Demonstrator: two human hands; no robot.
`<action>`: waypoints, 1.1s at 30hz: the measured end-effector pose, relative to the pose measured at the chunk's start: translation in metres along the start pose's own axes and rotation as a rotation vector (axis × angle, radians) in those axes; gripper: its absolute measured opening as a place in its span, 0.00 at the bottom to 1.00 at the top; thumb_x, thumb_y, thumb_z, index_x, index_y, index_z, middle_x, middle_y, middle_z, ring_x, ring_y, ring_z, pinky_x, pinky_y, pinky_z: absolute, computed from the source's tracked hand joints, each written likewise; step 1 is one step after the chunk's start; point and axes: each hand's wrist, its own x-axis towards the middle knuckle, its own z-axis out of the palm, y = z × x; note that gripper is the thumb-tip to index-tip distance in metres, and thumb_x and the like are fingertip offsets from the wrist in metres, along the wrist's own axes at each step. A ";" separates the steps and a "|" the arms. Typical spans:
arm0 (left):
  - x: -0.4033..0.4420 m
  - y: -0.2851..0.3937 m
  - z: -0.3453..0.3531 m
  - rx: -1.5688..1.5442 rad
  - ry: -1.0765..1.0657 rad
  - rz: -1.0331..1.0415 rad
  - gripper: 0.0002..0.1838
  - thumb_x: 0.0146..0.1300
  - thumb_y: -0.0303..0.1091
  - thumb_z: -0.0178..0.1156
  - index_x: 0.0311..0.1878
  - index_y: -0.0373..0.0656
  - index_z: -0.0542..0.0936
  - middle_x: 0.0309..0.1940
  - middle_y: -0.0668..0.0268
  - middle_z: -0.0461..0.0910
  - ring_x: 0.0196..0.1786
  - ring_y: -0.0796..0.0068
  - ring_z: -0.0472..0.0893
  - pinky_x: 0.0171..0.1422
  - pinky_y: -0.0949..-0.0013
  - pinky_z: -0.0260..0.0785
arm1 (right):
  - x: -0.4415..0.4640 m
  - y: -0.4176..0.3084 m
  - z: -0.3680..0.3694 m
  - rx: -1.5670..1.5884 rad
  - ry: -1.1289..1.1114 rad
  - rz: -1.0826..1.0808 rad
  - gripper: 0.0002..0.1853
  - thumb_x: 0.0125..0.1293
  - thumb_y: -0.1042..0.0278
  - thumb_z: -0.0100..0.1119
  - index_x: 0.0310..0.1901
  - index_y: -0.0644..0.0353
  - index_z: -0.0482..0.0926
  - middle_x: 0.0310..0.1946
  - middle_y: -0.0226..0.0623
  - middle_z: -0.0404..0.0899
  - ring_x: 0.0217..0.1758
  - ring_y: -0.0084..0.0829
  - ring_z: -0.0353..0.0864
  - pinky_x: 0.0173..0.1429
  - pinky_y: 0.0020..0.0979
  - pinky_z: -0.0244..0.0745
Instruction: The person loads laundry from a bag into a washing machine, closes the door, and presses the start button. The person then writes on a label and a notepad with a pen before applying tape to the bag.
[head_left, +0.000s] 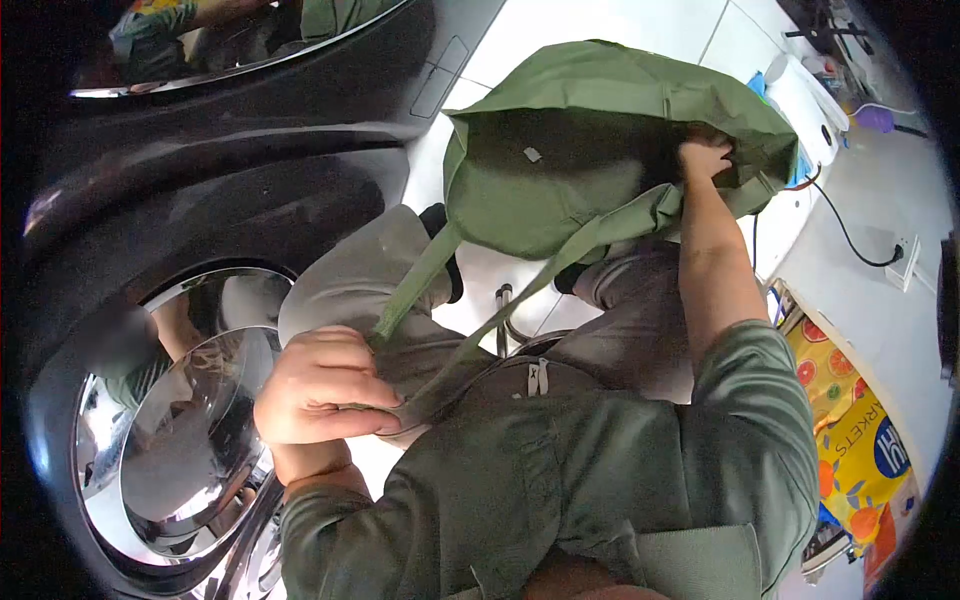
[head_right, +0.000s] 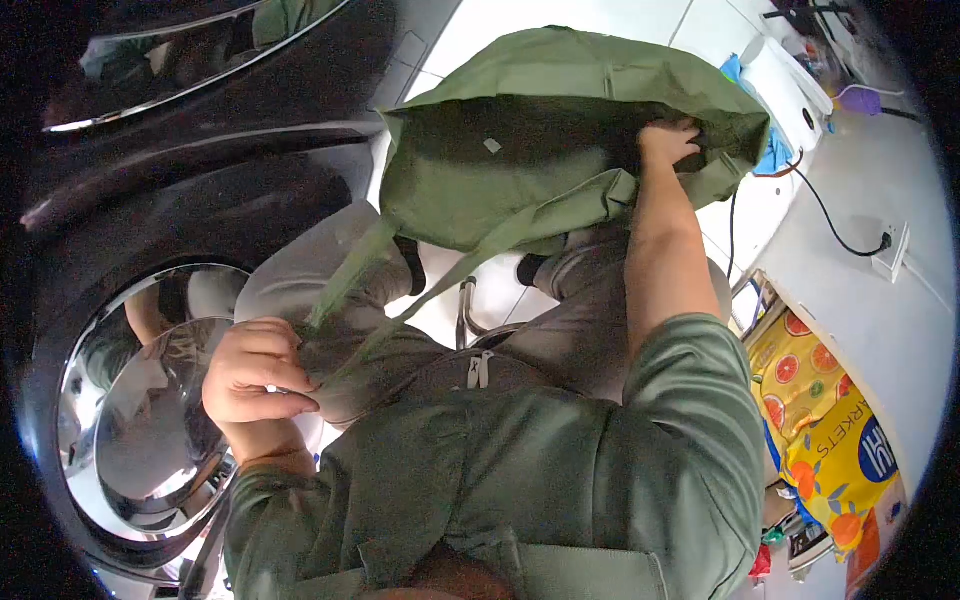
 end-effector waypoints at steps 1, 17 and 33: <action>0.000 0.000 0.000 0.001 -0.007 0.008 0.12 0.35 0.34 0.70 0.26 0.42 0.80 0.18 0.68 0.71 0.21 0.68 0.71 0.25 0.67 0.57 | -0.005 0.000 -0.023 -0.026 -0.113 -0.002 0.27 0.58 0.48 0.45 0.57 0.51 0.68 0.64 0.40 0.55 0.67 0.44 0.47 0.64 0.59 0.40; -0.026 0.044 0.013 0.066 -0.091 0.040 0.08 0.37 0.32 0.68 0.24 0.43 0.79 0.15 0.69 0.71 0.19 0.70 0.69 0.24 0.69 0.53 | 0.016 -0.011 -0.167 0.506 -0.621 -0.654 0.19 0.61 0.55 0.43 0.44 0.57 0.76 0.48 0.40 0.75 0.54 0.31 0.70 0.58 0.36 0.62; -0.117 0.067 0.055 -0.054 0.140 -0.584 0.07 0.38 0.20 0.62 0.26 0.36 0.80 0.22 0.63 0.79 0.25 0.80 0.76 0.29 0.78 0.63 | -0.015 0.172 -0.114 -0.900 -0.047 -0.278 0.17 0.62 0.61 0.42 0.47 0.54 0.77 0.47 0.34 0.75 0.51 0.38 0.71 0.50 0.62 0.57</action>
